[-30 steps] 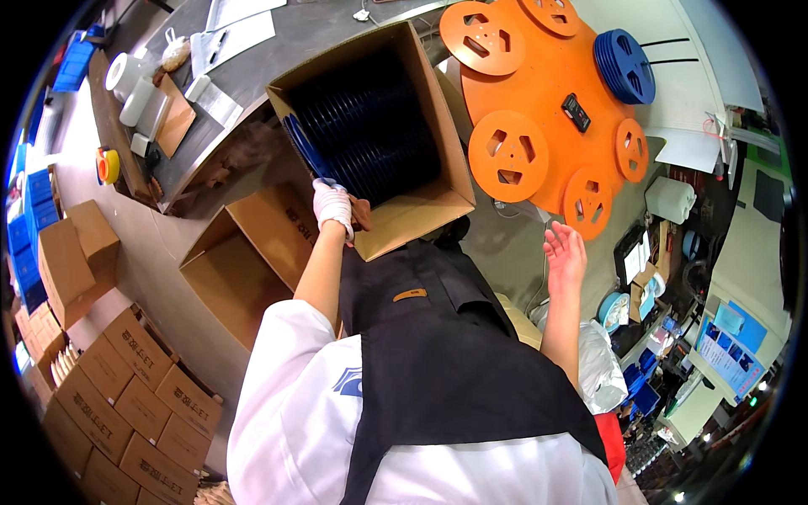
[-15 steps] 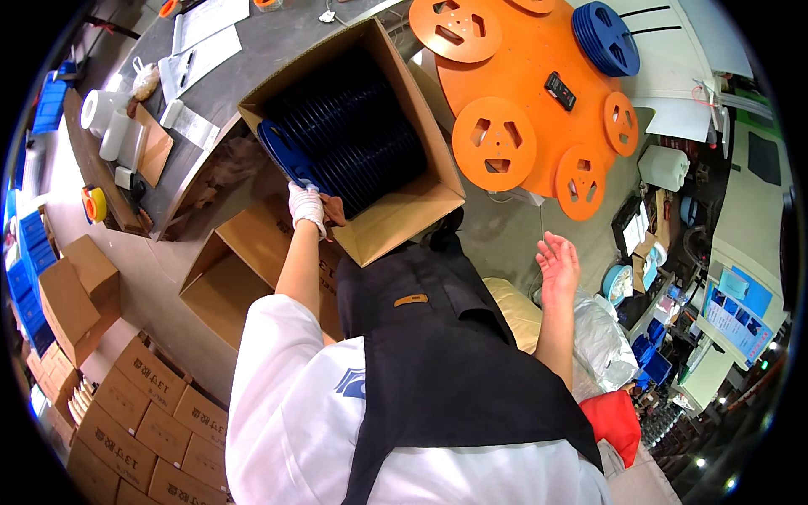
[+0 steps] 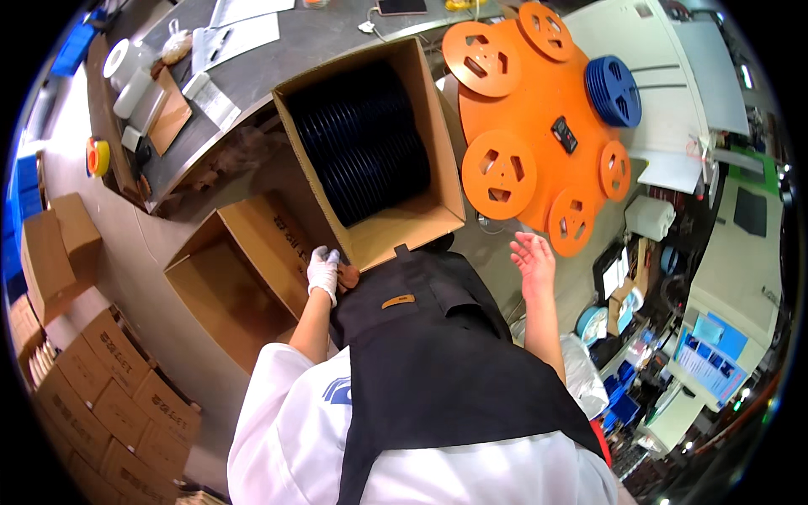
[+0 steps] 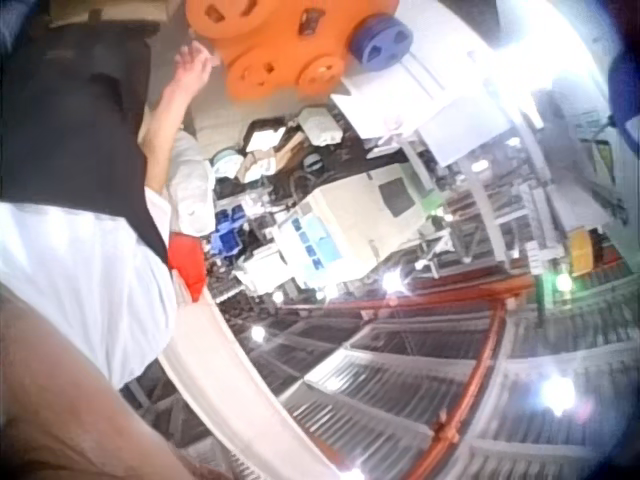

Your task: The person wipes blue plastic reels with a cloth and places them into a cardboard box.

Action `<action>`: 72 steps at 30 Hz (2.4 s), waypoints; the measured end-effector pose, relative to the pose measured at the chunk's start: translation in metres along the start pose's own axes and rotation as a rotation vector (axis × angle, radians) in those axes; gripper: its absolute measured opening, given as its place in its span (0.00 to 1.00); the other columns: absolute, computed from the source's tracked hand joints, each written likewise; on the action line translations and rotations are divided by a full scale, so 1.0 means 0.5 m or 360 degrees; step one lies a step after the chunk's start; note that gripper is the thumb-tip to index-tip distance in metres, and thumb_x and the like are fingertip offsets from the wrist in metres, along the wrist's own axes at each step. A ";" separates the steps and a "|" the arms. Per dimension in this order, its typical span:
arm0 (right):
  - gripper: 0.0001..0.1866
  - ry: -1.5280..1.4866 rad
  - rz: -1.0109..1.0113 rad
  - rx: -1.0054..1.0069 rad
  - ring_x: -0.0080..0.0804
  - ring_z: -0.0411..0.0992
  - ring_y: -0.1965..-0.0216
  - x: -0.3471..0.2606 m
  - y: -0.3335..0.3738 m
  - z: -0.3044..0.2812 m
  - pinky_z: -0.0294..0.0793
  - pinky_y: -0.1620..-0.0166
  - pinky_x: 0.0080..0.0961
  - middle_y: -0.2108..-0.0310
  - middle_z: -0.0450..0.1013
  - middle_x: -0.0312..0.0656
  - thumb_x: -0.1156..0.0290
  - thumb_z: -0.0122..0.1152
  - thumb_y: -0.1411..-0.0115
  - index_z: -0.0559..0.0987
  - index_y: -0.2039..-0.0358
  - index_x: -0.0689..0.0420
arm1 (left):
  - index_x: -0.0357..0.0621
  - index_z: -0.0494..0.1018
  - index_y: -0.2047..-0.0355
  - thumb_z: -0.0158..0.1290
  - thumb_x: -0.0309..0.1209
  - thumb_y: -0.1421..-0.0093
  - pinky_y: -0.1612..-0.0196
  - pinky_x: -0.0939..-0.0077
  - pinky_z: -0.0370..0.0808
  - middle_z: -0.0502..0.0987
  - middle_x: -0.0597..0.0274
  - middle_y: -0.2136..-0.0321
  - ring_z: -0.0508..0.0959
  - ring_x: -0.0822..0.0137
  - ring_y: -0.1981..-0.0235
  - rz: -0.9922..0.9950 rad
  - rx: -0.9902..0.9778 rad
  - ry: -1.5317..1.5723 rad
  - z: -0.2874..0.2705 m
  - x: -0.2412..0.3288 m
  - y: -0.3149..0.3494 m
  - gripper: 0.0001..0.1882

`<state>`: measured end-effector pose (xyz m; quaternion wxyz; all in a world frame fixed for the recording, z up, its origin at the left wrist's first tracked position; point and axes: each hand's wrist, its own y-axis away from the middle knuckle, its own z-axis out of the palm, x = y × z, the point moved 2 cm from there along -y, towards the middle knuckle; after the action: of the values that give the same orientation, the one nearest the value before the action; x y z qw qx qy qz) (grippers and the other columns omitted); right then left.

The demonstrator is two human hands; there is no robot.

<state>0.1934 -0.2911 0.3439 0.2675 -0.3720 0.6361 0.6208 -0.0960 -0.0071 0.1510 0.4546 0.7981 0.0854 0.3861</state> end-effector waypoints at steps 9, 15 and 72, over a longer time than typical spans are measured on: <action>0.31 0.0731 -0.0177 -0.1123 0.34 0.58 0.40 0.122 -0.032 0.225 0.63 0.43 0.28 0.41 0.59 0.43 0.78 0.60 0.48 0.64 0.43 0.51 | 0.48 0.57 0.41 0.48 0.53 0.39 0.47 0.63 0.69 0.68 0.57 0.51 0.70 0.61 0.51 -0.0328 -0.1403 0.1593 0.314 0.285 0.143 0.33; 0.23 0.0080 -0.0045 -0.0317 0.33 0.68 0.54 0.047 -0.275 0.107 0.75 0.60 0.29 0.51 0.65 0.41 0.73 0.54 0.40 0.61 0.45 0.49 | 0.45 0.56 0.38 0.49 0.38 0.37 0.45 0.73 0.66 0.62 0.53 0.41 0.67 0.65 0.46 0.0495 -0.0601 0.0596 0.231 0.183 0.142 0.29; 0.18 0.2608 -0.0020 -0.0449 0.55 0.70 0.56 0.645 -0.393 0.228 0.71 0.53 0.46 0.51 0.66 0.56 0.76 0.45 0.43 0.64 0.50 0.57 | 0.43 0.67 0.49 0.45 0.40 0.43 0.40 0.63 0.58 0.67 0.54 0.46 0.63 0.55 0.43 -0.0164 -0.0335 -0.1568 0.012 -0.338 -0.058 0.23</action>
<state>0.1507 -0.2145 -0.0407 -0.3259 -0.7398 0.5436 0.2258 -0.2018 -0.0769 0.0356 0.5372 0.8302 -0.1395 -0.0528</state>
